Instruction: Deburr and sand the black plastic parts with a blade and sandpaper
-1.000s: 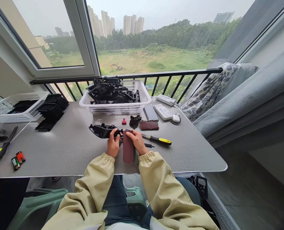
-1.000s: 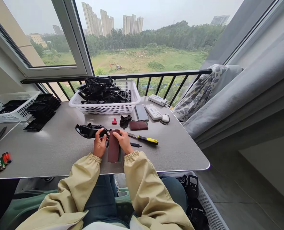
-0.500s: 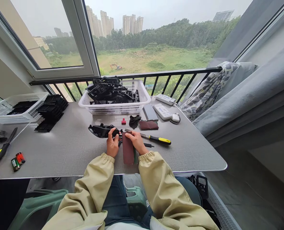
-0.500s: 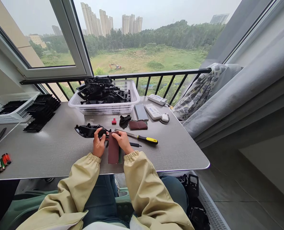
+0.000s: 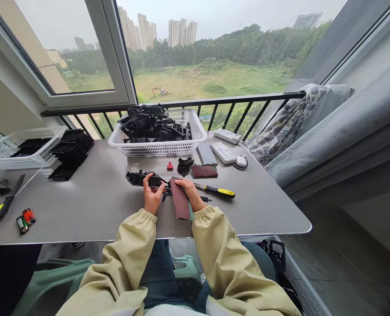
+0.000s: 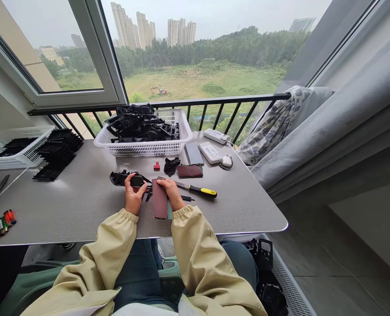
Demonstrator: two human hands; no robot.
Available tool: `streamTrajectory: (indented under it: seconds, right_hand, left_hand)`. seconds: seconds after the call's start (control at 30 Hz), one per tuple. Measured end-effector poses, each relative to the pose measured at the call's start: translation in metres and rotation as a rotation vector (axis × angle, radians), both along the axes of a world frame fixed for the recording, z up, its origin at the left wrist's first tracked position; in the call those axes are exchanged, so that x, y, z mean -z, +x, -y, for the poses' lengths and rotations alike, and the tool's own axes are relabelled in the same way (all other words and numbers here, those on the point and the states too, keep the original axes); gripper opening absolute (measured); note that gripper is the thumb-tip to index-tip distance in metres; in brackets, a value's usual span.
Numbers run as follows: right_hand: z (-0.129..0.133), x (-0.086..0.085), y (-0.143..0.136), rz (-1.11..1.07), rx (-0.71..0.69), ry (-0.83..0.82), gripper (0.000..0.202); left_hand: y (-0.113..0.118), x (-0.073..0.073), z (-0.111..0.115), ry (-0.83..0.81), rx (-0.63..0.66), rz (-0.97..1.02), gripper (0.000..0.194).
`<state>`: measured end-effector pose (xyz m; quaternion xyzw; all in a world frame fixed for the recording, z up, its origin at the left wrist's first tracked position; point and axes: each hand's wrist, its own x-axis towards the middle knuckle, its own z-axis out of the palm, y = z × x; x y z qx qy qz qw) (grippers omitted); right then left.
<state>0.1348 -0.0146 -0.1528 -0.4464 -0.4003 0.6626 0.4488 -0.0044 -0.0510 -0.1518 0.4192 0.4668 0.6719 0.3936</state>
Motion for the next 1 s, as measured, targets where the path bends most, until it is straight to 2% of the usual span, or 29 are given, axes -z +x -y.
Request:
streamTrajectory:
  seconds: [0.23, 0.37, 0.73, 1.0]
  right_hand:
    - [0.005, -0.013, 0.000, -0.088, -0.022, -0.017, 0.033]
    - [0.008, -0.016, -0.002, -0.092, -0.028, -0.004, 0.035]
    - [0.009, -0.016, -0.001, -0.007, -0.064, 0.021, 0.032]
    - [0.014, -0.019, -0.004, 0.040, -0.154, 0.044, 0.026]
  left_hand:
    - [0.001, -0.004, -0.002, -0.052, 0.059, 0.161, 0.075]
    - [0.003, -0.004, -0.002, -0.113, 0.093, 0.168, 0.078]
    - [0.000, 0.000, -0.005, -0.142, -0.018, 0.083, 0.058]
    - [0.000, 0.001, -0.003, -0.096, -0.014, -0.045, 0.048]
